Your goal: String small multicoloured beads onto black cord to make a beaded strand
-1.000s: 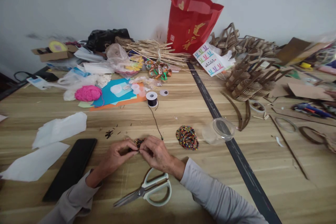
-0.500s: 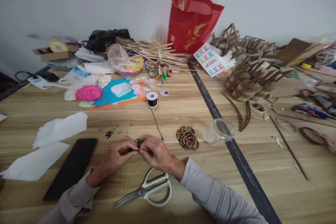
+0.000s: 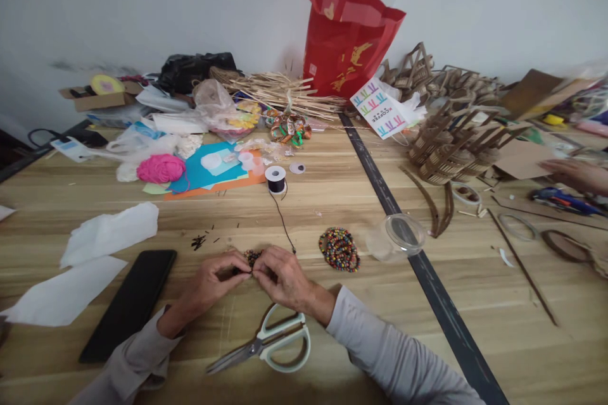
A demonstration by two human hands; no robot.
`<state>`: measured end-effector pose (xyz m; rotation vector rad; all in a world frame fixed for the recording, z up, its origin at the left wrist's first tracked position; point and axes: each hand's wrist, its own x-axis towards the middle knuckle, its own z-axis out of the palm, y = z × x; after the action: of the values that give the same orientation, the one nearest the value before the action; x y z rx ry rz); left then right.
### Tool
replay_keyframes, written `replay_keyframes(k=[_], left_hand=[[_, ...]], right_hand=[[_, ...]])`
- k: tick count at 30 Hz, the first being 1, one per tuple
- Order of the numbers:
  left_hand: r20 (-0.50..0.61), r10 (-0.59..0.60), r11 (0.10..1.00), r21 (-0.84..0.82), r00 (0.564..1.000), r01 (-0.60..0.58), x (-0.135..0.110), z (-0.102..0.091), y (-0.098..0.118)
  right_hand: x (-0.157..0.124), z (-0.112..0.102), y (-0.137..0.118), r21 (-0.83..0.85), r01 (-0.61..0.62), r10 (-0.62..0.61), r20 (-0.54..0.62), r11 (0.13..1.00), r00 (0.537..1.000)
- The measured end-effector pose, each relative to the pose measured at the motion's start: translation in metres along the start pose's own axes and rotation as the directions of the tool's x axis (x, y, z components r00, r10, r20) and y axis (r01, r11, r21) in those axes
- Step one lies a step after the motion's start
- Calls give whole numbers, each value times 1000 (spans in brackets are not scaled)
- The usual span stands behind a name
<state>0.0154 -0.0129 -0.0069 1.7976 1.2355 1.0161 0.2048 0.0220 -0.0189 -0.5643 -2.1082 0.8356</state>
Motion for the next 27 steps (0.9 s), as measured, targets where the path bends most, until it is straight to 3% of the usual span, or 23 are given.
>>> replay_keyframes(k=[27], left_hand=[[-4,45,999,-16,999,-45,1,0,-6]], right_hand=[[-6,6,10,71,-41,43,-35,997,998]])
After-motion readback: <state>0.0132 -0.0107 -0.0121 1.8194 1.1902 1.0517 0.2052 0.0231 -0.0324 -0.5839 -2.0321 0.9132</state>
